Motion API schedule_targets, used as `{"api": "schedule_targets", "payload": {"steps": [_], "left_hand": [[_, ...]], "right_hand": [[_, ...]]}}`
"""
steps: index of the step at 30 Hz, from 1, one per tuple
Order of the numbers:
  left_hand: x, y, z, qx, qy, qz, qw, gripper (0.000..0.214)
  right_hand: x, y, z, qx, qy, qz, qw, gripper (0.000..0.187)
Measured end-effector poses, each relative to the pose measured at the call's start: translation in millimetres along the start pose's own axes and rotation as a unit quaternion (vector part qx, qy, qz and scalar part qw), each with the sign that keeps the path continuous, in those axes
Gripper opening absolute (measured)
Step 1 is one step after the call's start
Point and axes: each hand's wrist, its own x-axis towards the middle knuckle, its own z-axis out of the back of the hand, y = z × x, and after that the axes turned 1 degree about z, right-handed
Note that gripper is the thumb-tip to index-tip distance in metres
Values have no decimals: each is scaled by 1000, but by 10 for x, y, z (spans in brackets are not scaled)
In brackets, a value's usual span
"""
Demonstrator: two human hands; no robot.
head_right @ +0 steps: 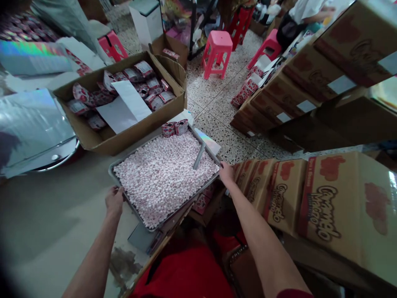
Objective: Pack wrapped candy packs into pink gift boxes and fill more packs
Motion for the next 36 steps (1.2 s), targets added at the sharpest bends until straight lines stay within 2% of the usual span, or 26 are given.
{"api": "schedule_targets", "payload": {"steps": [4, 6, 8, 10, 11, 13, 14, 16, 18, 21, 23, 24, 26, 29, 32, 36], "left_hand": [[114, 0, 42, 80, 4, 4, 997, 16], [122, -62, 79, 159, 11, 23, 987, 22], [71, -186, 136, 233, 38, 54, 970, 30], [-19, -395, 177, 285, 38, 48, 957, 39], [-66, -540, 172, 298, 16, 18, 954, 43], [-129, -917, 67, 287, -36, -105, 951, 49], [-134, -1146, -45, 264, -48, -183, 946, 50], [-83, -1652, -390, 201, -10, -325, 924, 50], [34, -2157, -847, 145, 49, -405, 902, 56], [243, -2737, -1507, 144, 142, -415, 887, 65], [341, -2930, -1771, 173, 214, -401, 874, 57], [368, -2966, -1827, 179, 235, -400, 867, 50], [375, -2929, -1789, 161, 230, -416, 865, 39], [298, -2677, -1476, 88, 163, -452, 872, 32], [186, -2309, -1093, 32, 120, -459, 880, 28], [94, -1897, -747, 1, 103, -433, 895, 27]], "right_hand": [[-190, -47, 133, -55, 71, -10, 996, 27], [-149, 42, 272, -83, 64, 11, 994, 26], [-24, 226, 410, -116, 4, 95, 989, 35], [143, 468, 513, -158, -48, 239, 957, 43], [225, 589, 547, -181, -52, 310, 932, 45], [367, 790, 584, -227, -23, 405, 885, 42], [421, 860, 591, -247, -6, 427, 870, 39], [483, 937, 596, -272, 22, 444, 853, 33], [481, 952, 610, -281, 52, 449, 847, 31], [387, 899, 693, -270, 105, 450, 845, 31], [303, 790, 807, -240, 117, 436, 859, 33], [267, 702, 875, -218, 115, 422, 872, 34], [215, 465, 993, -165, 101, 377, 906, 35], [186, 99, 961, -78, 86, 298, 948, 34], [156, 22, 551, 4, 107, 225, 968, 32], [40, 385, -153, 98, 154, 178, 967, 29]]}}
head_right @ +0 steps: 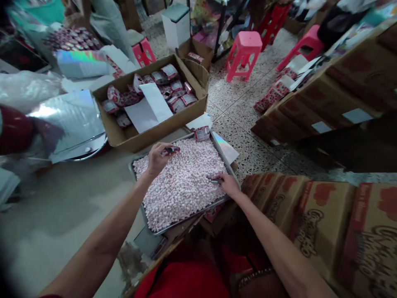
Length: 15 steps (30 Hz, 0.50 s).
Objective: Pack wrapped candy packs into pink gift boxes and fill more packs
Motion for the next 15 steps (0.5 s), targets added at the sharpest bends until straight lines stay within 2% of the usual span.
{"api": "schedule_targets", "payload": {"steps": [1, 3, 6, 8, 11, 13, 15], "left_hand": [[-55, 21, 42, -9, -10, 18, 1000, 29], [-82, 21, 90, -33, -29, 58, 997, 35], [64, -102, 49, -74, -30, 102, 992, 42], [220, -248, -64, -117, 14, 112, 987, 45], [354, -474, -315, -180, 118, 88, 973, 51], [290, -565, -485, -181, 167, 55, 968, 45], [103, -582, -632, -144, 179, 31, 973, 32]], "right_hand": [[41, 72, -122, 11, 3, 4, 1000, 29], [91, 181, -236, 18, 6, 16, 1000, 28], [90, 243, -177, 16, 10, 36, 999, 25], [63, 250, -109, 3, 4, 45, 999, 23], [33, 256, -93, -41, -13, 34, 998, 29], [27, 255, -140, -58, -14, 26, 998, 35], [26, 239, -208, -38, -23, 38, 998, 36]]}}
